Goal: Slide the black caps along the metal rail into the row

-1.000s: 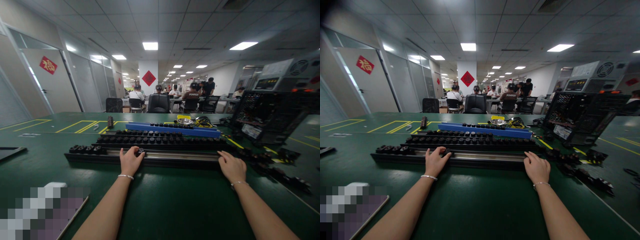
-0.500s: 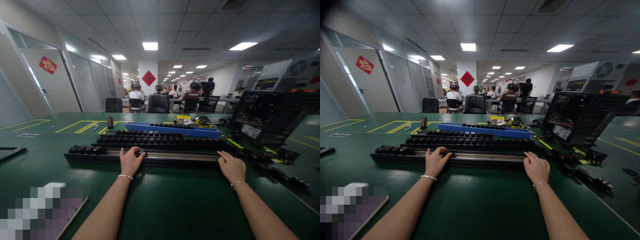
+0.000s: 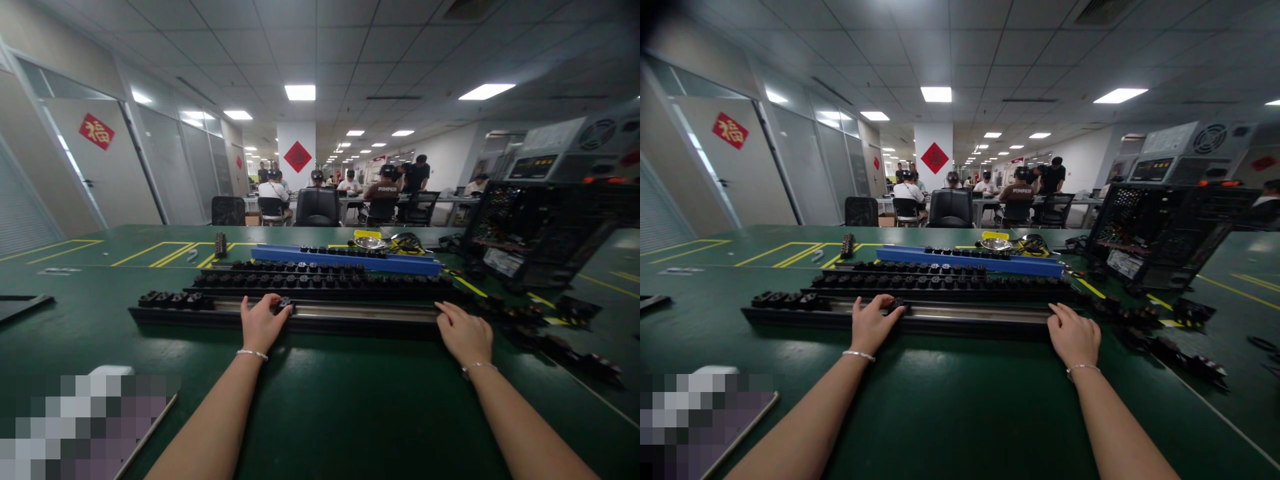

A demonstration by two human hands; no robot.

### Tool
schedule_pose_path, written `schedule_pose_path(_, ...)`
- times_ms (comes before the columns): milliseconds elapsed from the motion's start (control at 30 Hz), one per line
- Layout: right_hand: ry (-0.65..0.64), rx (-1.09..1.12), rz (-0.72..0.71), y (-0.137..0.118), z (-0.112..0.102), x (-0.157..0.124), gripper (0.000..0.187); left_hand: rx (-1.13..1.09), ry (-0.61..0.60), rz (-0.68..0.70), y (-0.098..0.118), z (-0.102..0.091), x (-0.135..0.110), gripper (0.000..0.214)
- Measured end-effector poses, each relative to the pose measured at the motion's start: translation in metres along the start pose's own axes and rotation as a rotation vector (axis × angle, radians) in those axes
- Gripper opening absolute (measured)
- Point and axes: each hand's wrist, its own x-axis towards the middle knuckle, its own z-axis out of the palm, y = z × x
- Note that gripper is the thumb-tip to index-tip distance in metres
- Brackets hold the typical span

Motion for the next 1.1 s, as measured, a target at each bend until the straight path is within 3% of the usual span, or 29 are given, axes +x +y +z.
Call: schedule_pose_path(1100, -0.037, 0.01, 0.01, -0.0028, -0.0054, -0.0008, 0.047, 0.052, 0.01, 0.051, 0.0028, -0.0006, 0.0011, 0.026)
